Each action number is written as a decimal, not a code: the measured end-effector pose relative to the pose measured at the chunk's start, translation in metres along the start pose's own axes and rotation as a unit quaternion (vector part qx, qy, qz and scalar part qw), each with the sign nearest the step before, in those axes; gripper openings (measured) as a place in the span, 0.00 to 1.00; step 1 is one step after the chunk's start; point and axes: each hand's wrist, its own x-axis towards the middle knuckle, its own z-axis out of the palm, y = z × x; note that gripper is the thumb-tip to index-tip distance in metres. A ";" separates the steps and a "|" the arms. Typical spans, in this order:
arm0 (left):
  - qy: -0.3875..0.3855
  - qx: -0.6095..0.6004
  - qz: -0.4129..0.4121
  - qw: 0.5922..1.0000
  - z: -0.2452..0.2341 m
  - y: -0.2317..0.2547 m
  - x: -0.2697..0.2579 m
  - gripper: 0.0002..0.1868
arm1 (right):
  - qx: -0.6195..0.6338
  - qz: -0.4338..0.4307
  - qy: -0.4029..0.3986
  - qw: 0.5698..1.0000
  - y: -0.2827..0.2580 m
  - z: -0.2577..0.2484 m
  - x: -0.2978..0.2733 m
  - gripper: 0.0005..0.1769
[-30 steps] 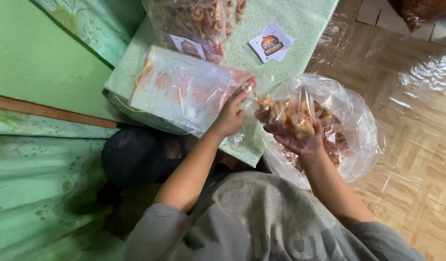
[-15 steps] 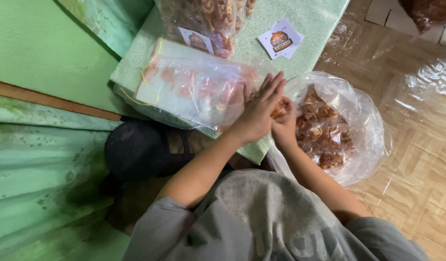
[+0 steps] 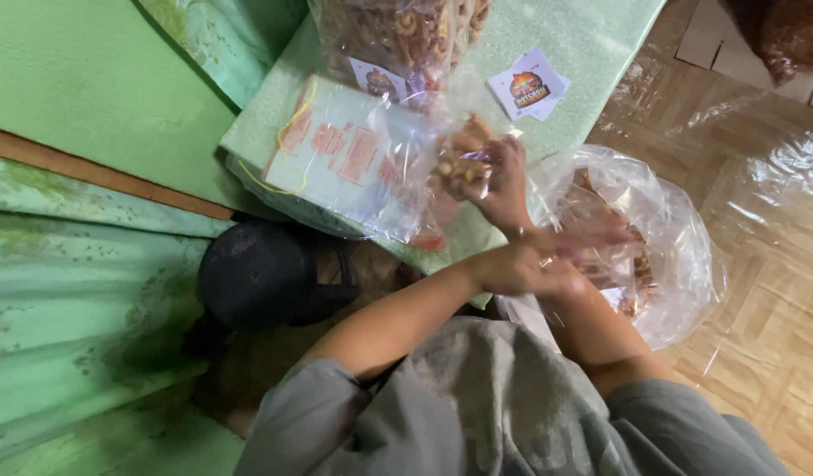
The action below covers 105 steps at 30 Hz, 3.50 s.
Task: Manually portioning fried snacks into small plastic bags and applying brand labels to the finished packages.
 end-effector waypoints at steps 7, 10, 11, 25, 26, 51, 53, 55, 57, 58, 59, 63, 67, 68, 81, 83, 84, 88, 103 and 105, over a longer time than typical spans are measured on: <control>0.622 0.127 -0.134 0.761 -0.077 -0.026 -0.052 0.47 | 0.294 0.162 0.118 0.935 0.004 -0.003 0.000 0.37; 0.584 -0.045 -0.278 0.761 -0.068 -0.061 -0.068 0.42 | 0.188 0.174 0.095 0.962 0.070 0.024 -0.024 0.35; 0.585 -0.050 -0.304 0.750 -0.062 -0.078 -0.071 0.26 | 0.076 0.221 0.054 0.971 0.106 0.036 -0.038 0.34; 0.446 -0.189 -0.278 0.830 -0.041 -0.051 -0.119 0.12 | -0.284 0.041 0.138 0.948 0.007 0.015 0.011 0.35; 0.416 -0.188 -0.295 0.839 -0.038 -0.044 -0.116 0.13 | -0.270 0.048 0.146 0.950 0.003 0.017 0.014 0.32; 0.430 0.559 0.087 0.704 -0.149 -0.117 -0.099 0.32 | 0.049 0.130 -0.082 0.987 0.027 0.050 -0.018 0.48; 0.384 0.662 -0.002 0.644 -0.152 -0.130 -0.090 0.36 | -0.124 -0.049 0.015 0.991 0.044 0.059 -0.017 0.35; 0.369 0.680 -0.035 0.633 -0.148 -0.144 -0.099 0.36 | -0.110 0.010 -0.008 0.994 0.040 0.057 -0.013 0.40; 0.353 0.696 -0.070 0.621 -0.148 -0.157 -0.104 0.35 | -0.095 0.070 -0.031 0.992 0.042 0.059 -0.009 0.45; 0.349 0.694 -0.060 0.626 -0.148 -0.164 -0.105 0.34 | -0.086 0.079 -0.010 0.993 0.047 0.061 -0.007 0.48; 0.345 0.691 -0.053 0.633 -0.146 -0.170 -0.109 0.34 | -0.077 0.090 0.009 0.993 0.051 0.064 -0.008 0.51; 0.330 0.712 -0.045 0.619 -0.145 -0.171 -0.106 0.36 | -0.237 -0.020 0.030 0.971 0.080 0.076 -0.017 0.40; 0.330 0.679 -0.049 0.654 -0.143 -0.168 -0.106 0.35 | -0.195 -0.026 0.009 0.980 0.078 0.077 -0.009 0.39; 0.332 0.661 -0.050 0.671 -0.143 -0.167 -0.106 0.35 | -0.165 -0.058 0.024 0.984 0.085 0.079 -0.007 0.37; 0.359 0.616 -0.028 0.701 -0.137 -0.147 -0.111 0.39 | -0.137 0.040 -0.053 0.988 0.083 0.064 -0.032 0.43; 0.324 0.585 0.012 0.744 -0.132 -0.147 -0.111 0.37 | -0.143 0.056 -0.025 0.988 0.091 0.059 -0.050 0.48; 0.321 0.584 0.014 0.746 -0.133 -0.144 -0.103 0.37 | -0.145 0.058 -0.022 0.988 0.097 0.054 -0.055 0.48; 0.292 0.570 0.044 0.767 -0.133 -0.135 -0.075 0.33 | -0.157 0.088 0.022 0.983 0.126 0.030 -0.079 0.57; 0.155 0.604 -0.114 0.773 -0.109 -0.191 -0.075 0.38 | -0.416 0.113 0.402 0.808 0.171 0.056 -0.053 0.49; 0.147 0.603 -0.123 0.774 -0.110 -0.188 -0.079 0.38 | -0.449 0.131 0.376 0.800 0.170 0.063 -0.055 0.53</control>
